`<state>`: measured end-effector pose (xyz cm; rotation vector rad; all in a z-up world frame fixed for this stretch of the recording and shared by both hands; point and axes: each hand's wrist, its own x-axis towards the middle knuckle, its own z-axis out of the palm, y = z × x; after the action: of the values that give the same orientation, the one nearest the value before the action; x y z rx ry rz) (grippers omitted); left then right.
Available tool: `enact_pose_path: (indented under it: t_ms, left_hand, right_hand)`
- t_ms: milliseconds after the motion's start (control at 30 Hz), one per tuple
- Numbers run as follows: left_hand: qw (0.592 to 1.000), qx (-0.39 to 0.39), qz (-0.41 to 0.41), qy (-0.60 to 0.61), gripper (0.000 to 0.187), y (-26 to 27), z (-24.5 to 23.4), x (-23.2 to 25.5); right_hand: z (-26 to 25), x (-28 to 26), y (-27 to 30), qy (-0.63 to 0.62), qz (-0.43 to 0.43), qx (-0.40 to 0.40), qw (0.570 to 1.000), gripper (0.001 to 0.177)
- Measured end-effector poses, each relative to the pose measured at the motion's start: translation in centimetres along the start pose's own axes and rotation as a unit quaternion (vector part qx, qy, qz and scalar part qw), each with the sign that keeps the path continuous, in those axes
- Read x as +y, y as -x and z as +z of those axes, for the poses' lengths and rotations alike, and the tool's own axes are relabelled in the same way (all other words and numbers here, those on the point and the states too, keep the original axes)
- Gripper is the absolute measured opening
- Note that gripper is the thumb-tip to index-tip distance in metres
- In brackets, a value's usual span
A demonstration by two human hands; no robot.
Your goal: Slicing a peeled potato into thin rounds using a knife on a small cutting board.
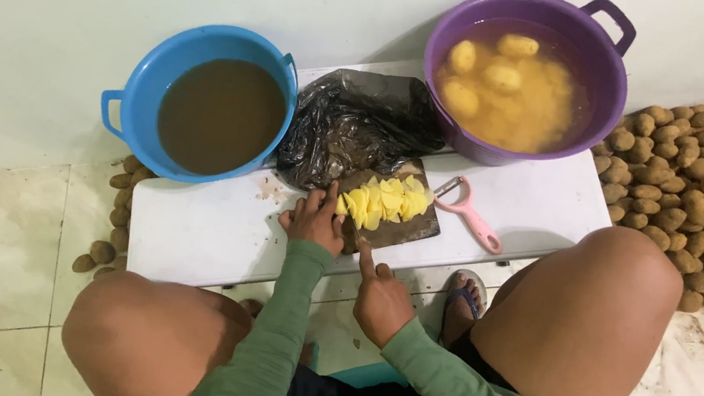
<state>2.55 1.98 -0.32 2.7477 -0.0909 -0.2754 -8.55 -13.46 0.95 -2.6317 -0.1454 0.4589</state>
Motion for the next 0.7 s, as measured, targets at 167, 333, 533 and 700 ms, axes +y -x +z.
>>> enact_pose_path:
  t_ms: [167,333,533,700]
  left_hand:
    - [0.984,0.162,0.064,-0.022,0.068,-0.1,2.6,-1.2]
    - [0.986,0.154,0.067,-0.022,0.070,-0.1,2.4,-1.3]
    - [0.995,0.091,0.029,0.005,0.053,-0.2,2.8,-1.5]
    - [0.993,0.111,0.038,0.028,0.089,0.8,1.1,0.0]
  right_hand:
    - [-2.1,-2.0,1.5,-0.032,-0.022,0.069,0.997,0.083]
    - [-2.5,-2.8,0.8,-0.035,-0.039,0.085,0.995,0.081]
    - [0.4,-1.7,-0.5,0.016,-0.031,0.053,0.998,0.090]
    - [1.5,-1.8,-0.7,0.053,-0.032,0.064,0.996,0.091]
